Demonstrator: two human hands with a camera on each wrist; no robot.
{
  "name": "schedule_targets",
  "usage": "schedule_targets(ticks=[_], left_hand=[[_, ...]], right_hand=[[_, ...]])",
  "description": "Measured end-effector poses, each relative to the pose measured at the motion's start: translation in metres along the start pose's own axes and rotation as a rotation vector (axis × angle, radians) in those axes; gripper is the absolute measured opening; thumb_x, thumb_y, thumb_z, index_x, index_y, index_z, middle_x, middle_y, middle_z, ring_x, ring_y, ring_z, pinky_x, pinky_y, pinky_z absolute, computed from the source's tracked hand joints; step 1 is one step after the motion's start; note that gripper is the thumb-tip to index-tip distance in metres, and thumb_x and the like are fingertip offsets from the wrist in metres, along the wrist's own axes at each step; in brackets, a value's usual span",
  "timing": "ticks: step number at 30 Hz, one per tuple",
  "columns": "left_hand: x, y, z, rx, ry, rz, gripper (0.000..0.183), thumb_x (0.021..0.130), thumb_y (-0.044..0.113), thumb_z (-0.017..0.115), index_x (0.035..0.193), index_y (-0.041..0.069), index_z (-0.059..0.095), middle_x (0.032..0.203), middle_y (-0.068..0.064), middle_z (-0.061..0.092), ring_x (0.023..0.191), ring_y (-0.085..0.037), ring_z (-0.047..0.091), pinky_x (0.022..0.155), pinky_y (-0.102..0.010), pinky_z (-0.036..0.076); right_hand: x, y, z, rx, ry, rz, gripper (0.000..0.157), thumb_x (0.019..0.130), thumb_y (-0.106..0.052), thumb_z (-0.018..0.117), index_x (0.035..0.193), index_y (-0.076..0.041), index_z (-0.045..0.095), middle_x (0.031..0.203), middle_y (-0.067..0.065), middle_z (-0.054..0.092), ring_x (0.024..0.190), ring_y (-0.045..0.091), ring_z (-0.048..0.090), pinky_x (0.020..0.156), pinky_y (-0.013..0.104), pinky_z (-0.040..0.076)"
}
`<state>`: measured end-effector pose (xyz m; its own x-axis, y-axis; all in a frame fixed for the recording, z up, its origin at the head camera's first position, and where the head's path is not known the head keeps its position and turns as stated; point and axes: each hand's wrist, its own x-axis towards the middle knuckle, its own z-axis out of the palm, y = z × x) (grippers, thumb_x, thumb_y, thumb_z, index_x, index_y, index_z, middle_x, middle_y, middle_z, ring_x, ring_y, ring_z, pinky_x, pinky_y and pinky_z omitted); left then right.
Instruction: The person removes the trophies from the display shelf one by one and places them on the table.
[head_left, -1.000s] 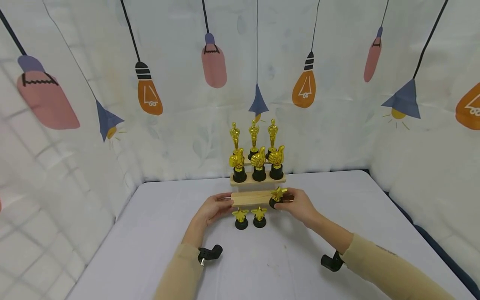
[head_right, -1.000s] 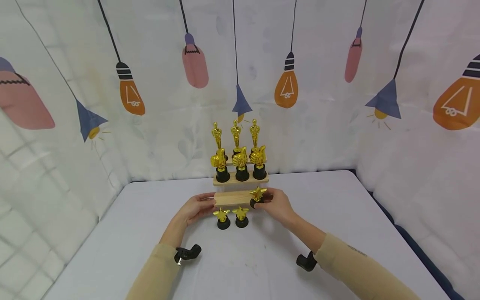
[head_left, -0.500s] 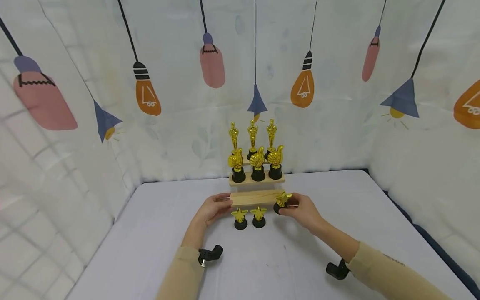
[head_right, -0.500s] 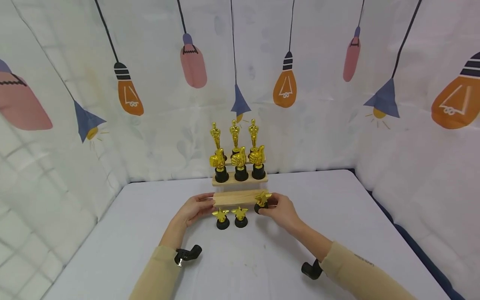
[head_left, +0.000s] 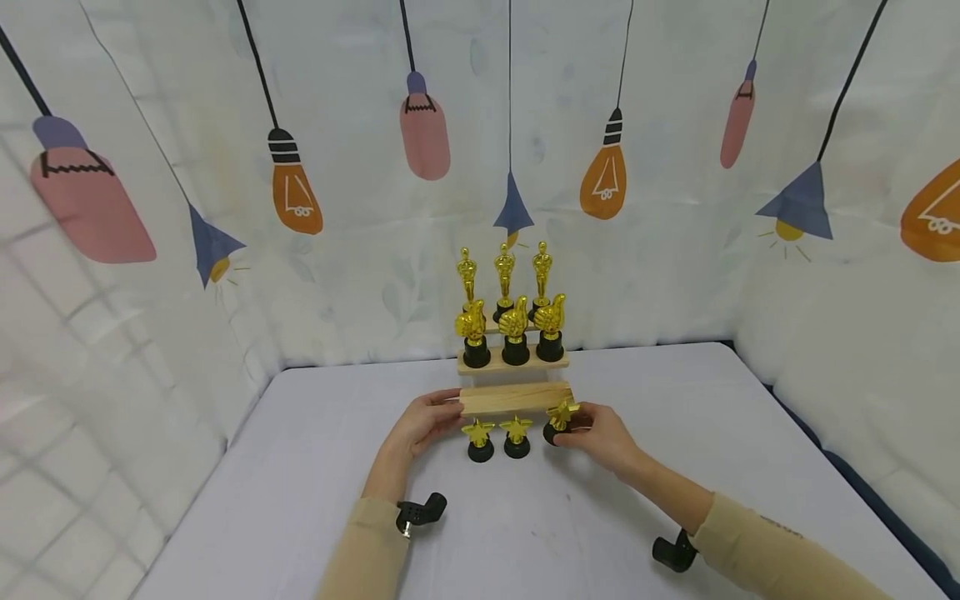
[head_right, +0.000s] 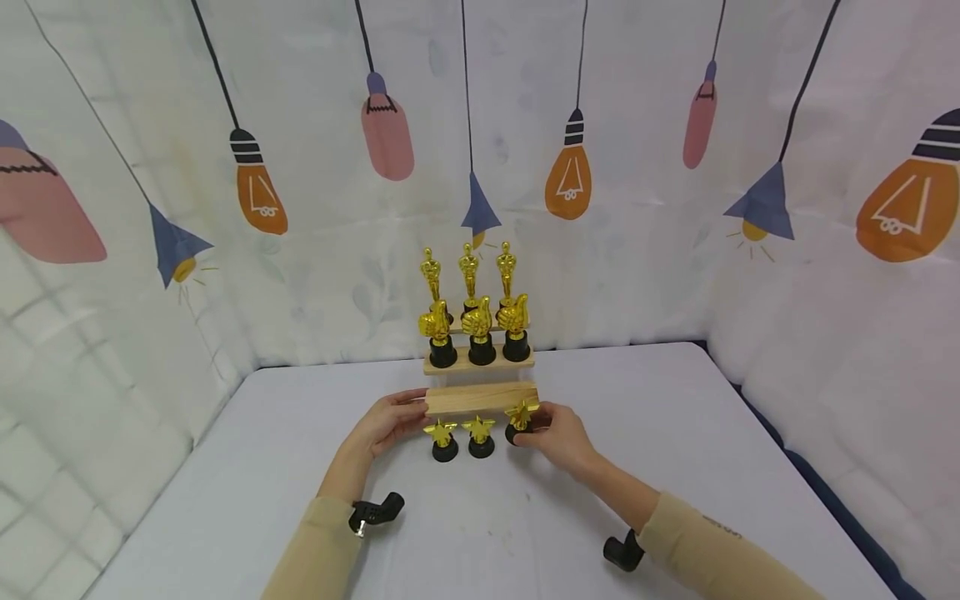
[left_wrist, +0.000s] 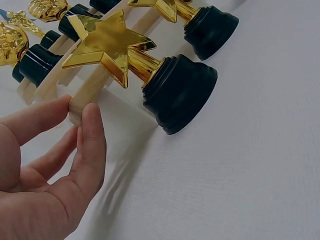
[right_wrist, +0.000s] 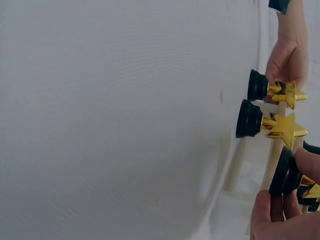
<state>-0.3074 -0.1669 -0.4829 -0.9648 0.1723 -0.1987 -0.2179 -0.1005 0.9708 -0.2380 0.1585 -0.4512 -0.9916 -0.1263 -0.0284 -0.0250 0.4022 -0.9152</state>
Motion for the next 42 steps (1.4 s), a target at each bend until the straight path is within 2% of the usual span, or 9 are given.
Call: schedule_targets(ticks=[10, 17, 23, 32, 42], left_hand=[[0.001, 0.002, 0.001, -0.007, -0.010, 0.000, 0.050, 0.097, 0.001, 0.069, 0.143, -0.008, 0.052, 0.128, -0.024, 0.063, 0.101, -0.024, 0.070, 0.088, -0.034, 0.060], [0.000, 0.005, 0.001, -0.026, -0.019, -0.006, 0.051, 0.096, -0.001, 0.068, 0.144, -0.009, 0.050, 0.129, -0.026, 0.062, 0.102, -0.025, 0.069, 0.088, -0.034, 0.059], [0.000, 0.005, 0.001, -0.041, -0.022, -0.012, 0.052, 0.097, -0.002, 0.067, 0.145, -0.009, 0.049, 0.130, -0.025, 0.062, 0.101, -0.024, 0.070, 0.087, -0.033, 0.060], [0.001, 0.004, 0.003, -0.094, -0.027, -0.038, 0.053, 0.097, -0.004, 0.066, 0.146, -0.009, 0.047, 0.130, -0.026, 0.060, 0.101, -0.024, 0.069, 0.087, -0.032, 0.059], [0.001, 0.001, 0.001, -0.091, -0.006, -0.032, 0.052, 0.096, -0.004, 0.067, 0.144, -0.009, 0.050, 0.131, -0.026, 0.060, 0.101, -0.025, 0.069, 0.086, -0.032, 0.060]], right_hand=[[0.005, 0.011, 0.011, -0.043, -0.003, 0.031, 0.051, 0.077, -0.011, 0.090, 0.119, 0.005, 0.066, 0.103, 0.006, 0.070, 0.098, 0.022, 0.065, 0.084, 0.042, 0.055], [0.008, 0.011, 0.014, -0.093, -0.001, 0.046, 0.053, 0.077, -0.011, 0.090, 0.120, 0.008, 0.065, 0.100, 0.007, 0.069, 0.094, 0.022, 0.064, 0.079, 0.041, 0.056], [0.011, 0.015, 0.018, -0.118, -0.006, 0.056, 0.049, 0.077, -0.011, 0.090, 0.117, 0.005, 0.067, 0.096, 0.006, 0.068, 0.090, 0.021, 0.063, 0.075, 0.038, 0.056], [0.016, 0.016, 0.020, -0.191, -0.012, 0.044, 0.041, 0.077, -0.008, 0.090, 0.110, 0.003, 0.068, 0.091, 0.004, 0.066, 0.084, 0.019, 0.061, 0.070, 0.034, 0.055], [0.020, 0.022, 0.023, -0.265, 0.004, -0.001, 0.041, 0.078, -0.007, 0.090, 0.112, 0.003, 0.069, 0.090, 0.003, 0.067, 0.084, 0.018, 0.062, 0.074, 0.036, 0.058]])
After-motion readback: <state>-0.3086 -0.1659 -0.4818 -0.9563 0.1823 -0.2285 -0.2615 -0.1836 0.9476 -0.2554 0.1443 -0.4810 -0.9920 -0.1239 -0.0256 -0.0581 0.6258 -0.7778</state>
